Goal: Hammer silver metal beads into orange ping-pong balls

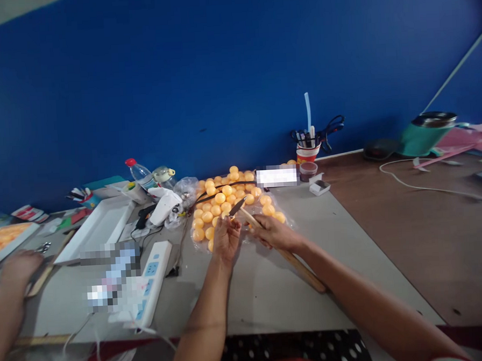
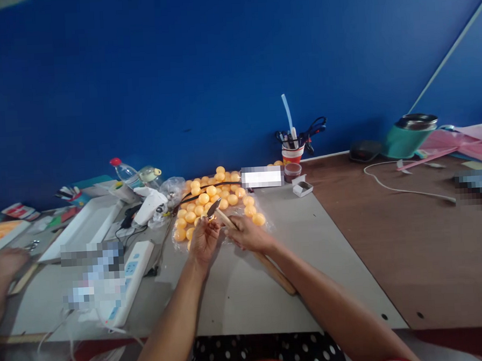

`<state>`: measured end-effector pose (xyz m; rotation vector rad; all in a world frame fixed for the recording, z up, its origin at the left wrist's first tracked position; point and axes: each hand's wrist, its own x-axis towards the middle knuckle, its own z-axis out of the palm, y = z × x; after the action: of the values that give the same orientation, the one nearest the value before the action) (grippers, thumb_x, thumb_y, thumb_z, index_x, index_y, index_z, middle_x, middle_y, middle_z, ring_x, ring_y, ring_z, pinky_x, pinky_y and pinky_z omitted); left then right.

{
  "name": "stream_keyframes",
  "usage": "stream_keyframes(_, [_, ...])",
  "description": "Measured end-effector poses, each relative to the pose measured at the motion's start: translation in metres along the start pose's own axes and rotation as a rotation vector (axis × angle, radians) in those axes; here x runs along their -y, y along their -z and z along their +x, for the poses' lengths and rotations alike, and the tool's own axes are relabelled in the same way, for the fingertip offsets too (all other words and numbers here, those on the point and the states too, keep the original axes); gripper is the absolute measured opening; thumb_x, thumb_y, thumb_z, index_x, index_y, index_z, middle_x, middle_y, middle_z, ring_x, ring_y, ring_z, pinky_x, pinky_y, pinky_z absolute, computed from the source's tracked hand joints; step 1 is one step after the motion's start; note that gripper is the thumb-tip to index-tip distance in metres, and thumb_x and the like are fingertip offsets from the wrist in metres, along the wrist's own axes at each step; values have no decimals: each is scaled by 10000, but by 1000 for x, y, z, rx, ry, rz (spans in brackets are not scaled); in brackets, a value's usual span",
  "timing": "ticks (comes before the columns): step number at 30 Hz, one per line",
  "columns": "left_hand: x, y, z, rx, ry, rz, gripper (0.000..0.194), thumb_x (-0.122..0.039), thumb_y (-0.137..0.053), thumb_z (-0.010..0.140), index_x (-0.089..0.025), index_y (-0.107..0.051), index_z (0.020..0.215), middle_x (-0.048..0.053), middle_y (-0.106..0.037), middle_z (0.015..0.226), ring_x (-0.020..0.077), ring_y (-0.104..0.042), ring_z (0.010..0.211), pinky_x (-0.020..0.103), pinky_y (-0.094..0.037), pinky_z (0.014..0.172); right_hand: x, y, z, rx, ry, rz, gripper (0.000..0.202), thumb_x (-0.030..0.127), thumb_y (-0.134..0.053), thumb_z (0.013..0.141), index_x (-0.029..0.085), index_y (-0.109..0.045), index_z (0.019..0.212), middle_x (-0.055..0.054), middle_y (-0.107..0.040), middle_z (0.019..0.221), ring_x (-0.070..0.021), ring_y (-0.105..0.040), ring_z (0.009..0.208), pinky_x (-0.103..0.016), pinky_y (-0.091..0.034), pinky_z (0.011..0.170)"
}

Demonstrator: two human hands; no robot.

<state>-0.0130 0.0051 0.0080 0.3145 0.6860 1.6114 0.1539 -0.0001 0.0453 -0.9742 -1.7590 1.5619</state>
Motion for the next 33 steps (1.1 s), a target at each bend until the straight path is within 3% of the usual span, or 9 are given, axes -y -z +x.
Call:
stream_keyframes(4, [-1, 0, 0, 10, 45, -9, 106, -173, -746, 813, -148, -648, 783, 11, -721, 782, 72, -645, 609, 194, -532, 617, -1, 2, -1, -18, 50, 113, 230, 342, -573, 880, 181, -544, 1041, 93, -460, 513, -73, -402, 386, -186, -322, 380])
stream_keyframes(12, [-3, -1, -1, 9, 79, -16, 92, -185, -682, 872, -129, -663, 800, 42, -725, 799, 82, -643, 612, 199, -531, 614, -3, 2, -1, 4, 47, 105, 214, 336, -570, 890, 182, -545, 1035, 92, -464, 498, -77, -408, 386, -188, -312, 387])
stream_keyframes(23, [-2, 0, 0, -13, 96, -30, 107, -176, -624, 907, -136, -677, 824, 46, -736, 790, 84, -649, 618, 200, -541, 631, -4, 1, -1, -1, 40, 79, 198, 321, -559, 891, 185, -564, 1036, 84, -479, 504, -76, -419, 381, -187, -329, 388])
stream_keyframes(28, [-1, 1, 0, 52, 92, -27, 115, -188, -637, 900, -128, -677, 810, 52, -733, 806, 86, -641, 613, 201, -528, 608, -2, 1, -1, -1, 69, 97, 197, 310, -548, 887, 181, -554, 1036, 90, -469, 505, -77, -419, 387, -189, -336, 389])
stream_keyframes(33, [-1, 2, 2, 6, 85, -34, 100, -169, -661, 878, -137, -674, 784, 28, -716, 747, 85, -632, 591, 200, -521, 595, -1, -1, -1, -13, -5, -16, 126, 266, -567, 849, 182, -550, 940, 87, -474, 500, -81, -433, 389, -195, -361, 391])
